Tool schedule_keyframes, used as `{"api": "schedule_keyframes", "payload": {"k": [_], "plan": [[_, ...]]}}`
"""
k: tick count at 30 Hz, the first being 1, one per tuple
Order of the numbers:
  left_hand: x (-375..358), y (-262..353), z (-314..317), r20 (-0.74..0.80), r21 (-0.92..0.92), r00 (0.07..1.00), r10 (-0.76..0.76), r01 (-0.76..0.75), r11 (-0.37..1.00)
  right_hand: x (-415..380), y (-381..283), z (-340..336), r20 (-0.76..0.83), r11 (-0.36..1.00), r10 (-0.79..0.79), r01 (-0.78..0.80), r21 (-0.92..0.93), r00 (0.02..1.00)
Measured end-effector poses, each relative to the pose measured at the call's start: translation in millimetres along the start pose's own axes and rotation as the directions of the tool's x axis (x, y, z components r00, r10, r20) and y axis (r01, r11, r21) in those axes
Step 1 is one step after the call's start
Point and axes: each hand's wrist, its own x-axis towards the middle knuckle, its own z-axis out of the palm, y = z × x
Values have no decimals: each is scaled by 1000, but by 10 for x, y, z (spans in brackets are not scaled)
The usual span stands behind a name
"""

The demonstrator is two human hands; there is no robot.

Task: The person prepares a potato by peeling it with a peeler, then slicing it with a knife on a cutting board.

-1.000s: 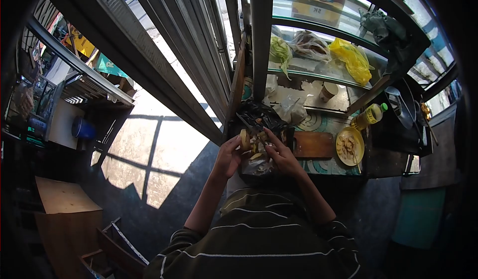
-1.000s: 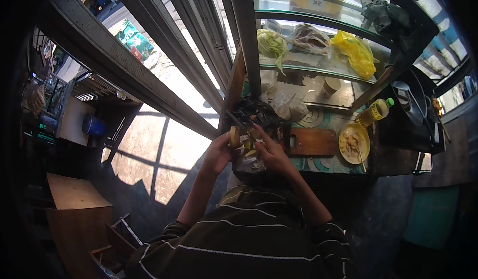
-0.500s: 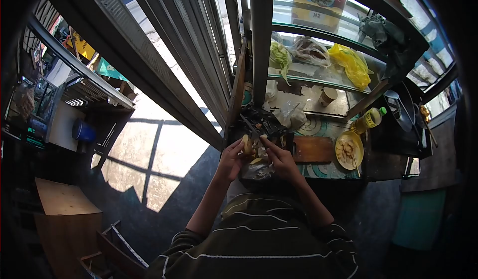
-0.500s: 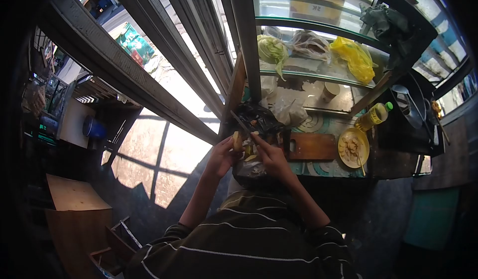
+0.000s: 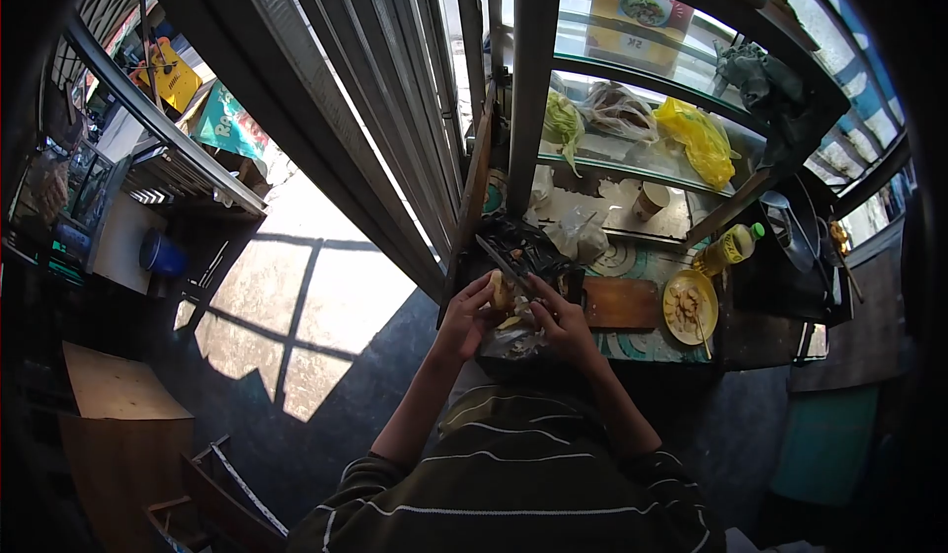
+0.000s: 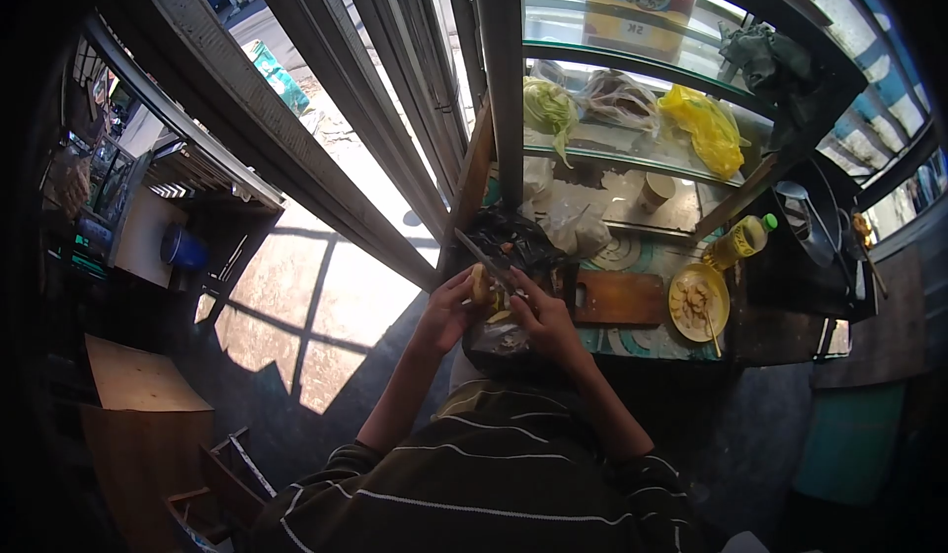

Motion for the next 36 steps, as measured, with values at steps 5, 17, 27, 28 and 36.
{"api": "schedule_keyframes", "payload": {"k": [5, 17, 27, 28, 36], "plan": [[8, -12, -65, 15, 15, 999, -31, 30, 999, -54, -100, -22, 102, 980, -151, 163, -119, 983], [1, -45, -94, 119, -123, 993, -26, 41, 992, -155, -232, -6, 152, 836, -283, 321, -444, 947], [1, -98, -99, 138, -223, 984, -114, 143, 964, -159, -101, 52, 74, 774, -414, 393, -496, 907], [0, -104, -93, 128, -224, 985, -117, 143, 964, -159, -108, 54, 73, 773, -415, 394, -497, 907], [-80, -68, -14, 144, -140, 984, -105, 125, 982, -193, -184, 63, 52, 777, -426, 395, -491, 903]]}}
